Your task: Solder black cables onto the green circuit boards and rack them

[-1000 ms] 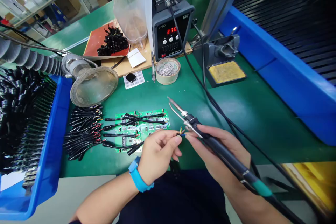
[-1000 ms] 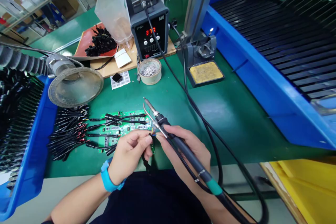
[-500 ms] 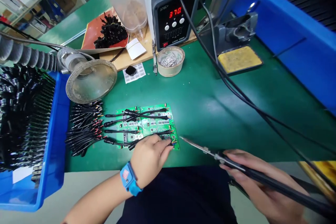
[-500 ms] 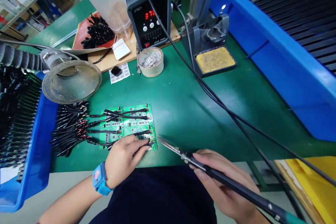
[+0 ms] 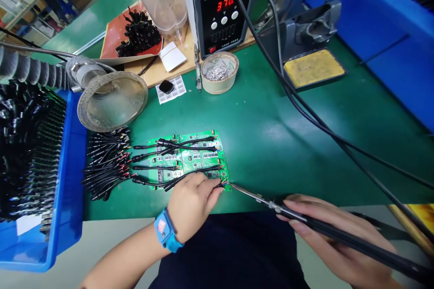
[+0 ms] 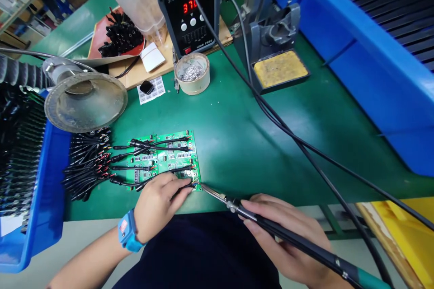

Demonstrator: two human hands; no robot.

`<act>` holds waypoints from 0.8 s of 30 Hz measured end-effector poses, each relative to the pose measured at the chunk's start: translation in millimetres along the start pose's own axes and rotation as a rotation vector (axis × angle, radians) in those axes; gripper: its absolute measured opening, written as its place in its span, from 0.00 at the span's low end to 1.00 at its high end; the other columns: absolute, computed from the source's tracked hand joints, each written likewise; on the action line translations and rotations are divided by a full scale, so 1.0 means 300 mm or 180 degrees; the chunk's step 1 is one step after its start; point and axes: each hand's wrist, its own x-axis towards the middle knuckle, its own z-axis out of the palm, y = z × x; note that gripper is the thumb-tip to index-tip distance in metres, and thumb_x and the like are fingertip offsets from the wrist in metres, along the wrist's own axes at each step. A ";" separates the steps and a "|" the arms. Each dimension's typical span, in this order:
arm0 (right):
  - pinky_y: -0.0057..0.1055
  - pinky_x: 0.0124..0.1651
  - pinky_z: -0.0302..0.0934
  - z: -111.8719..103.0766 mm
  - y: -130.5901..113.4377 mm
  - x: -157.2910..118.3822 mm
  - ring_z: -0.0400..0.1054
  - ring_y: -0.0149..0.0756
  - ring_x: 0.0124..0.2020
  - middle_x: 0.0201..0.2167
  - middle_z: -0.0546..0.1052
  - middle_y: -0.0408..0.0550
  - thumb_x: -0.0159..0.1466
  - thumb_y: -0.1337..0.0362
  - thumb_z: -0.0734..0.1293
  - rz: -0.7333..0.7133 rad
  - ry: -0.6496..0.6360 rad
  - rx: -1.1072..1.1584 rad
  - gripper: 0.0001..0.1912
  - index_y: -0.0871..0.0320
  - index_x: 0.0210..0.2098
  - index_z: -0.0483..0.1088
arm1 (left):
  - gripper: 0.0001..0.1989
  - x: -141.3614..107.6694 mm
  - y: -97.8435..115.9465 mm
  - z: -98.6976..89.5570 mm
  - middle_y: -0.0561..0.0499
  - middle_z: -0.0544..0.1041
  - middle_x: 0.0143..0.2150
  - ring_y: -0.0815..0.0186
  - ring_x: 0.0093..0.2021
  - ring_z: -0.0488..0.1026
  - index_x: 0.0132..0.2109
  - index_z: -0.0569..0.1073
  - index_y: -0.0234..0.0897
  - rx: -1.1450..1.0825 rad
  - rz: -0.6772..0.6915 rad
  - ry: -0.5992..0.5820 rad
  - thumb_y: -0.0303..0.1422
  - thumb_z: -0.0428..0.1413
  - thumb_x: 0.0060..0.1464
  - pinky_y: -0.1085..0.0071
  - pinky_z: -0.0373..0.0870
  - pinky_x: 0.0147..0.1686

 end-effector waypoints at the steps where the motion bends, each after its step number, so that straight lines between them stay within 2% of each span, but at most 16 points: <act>1: 0.31 0.33 0.71 0.000 -0.002 0.001 0.72 0.35 0.32 0.32 0.76 0.41 0.55 0.72 0.65 0.0003 -0.0012 0.0002 0.23 0.47 0.49 0.67 | 0.11 -0.001 0.001 0.001 0.49 0.72 0.29 0.65 0.30 0.70 0.42 0.74 0.35 0.0011 0.0010 0.0021 0.34 0.50 0.59 0.68 0.70 0.31; 5: 0.30 0.32 0.71 -0.001 -0.011 0.011 0.72 0.35 0.30 0.30 0.76 0.41 0.55 0.71 0.65 0.0040 0.0027 -0.0050 0.20 0.47 0.46 0.69 | 0.10 -0.007 0.003 0.008 0.49 0.72 0.29 0.64 0.30 0.69 0.42 0.74 0.34 0.0032 0.0039 0.0092 0.33 0.51 0.59 0.68 0.70 0.30; 12: 0.25 0.33 0.70 -0.009 -0.034 0.046 0.72 0.33 0.30 0.28 0.76 0.43 0.56 0.71 0.64 -0.0167 0.0012 -0.0230 0.13 0.54 0.41 0.70 | 0.07 -0.013 0.012 0.027 0.50 0.71 0.29 0.63 0.30 0.69 0.41 0.73 0.33 0.0165 0.0011 0.0313 0.31 0.52 0.57 0.67 0.69 0.30; 20: 0.26 0.33 0.71 -0.014 -0.032 0.047 0.72 0.33 0.29 0.27 0.76 0.44 0.55 0.72 0.64 -0.0403 0.0031 -0.0213 0.14 0.56 0.41 0.70 | 0.05 -0.009 0.025 0.031 0.50 0.70 0.28 0.64 0.29 0.67 0.38 0.72 0.34 0.0201 0.0002 0.0368 0.30 0.53 0.56 0.68 0.66 0.28; 22: 0.27 0.33 0.71 -0.017 -0.030 0.033 0.72 0.33 0.30 0.28 0.76 0.44 0.55 0.72 0.64 -0.0278 0.0022 -0.0154 0.14 0.55 0.41 0.70 | 0.05 -0.007 0.025 0.028 0.51 0.70 0.28 0.64 0.29 0.67 0.38 0.72 0.34 0.0198 -0.0010 0.0355 0.30 0.53 0.56 0.68 0.66 0.28; 24: 0.28 0.33 0.71 -0.018 -0.031 0.018 0.73 0.34 0.30 0.29 0.76 0.43 0.56 0.71 0.64 0.0090 0.0114 -0.0130 0.12 0.53 0.39 0.71 | 0.05 -0.007 0.026 0.027 0.50 0.70 0.28 0.64 0.29 0.67 0.38 0.72 0.34 0.0201 -0.0005 0.0331 0.30 0.53 0.56 0.68 0.66 0.28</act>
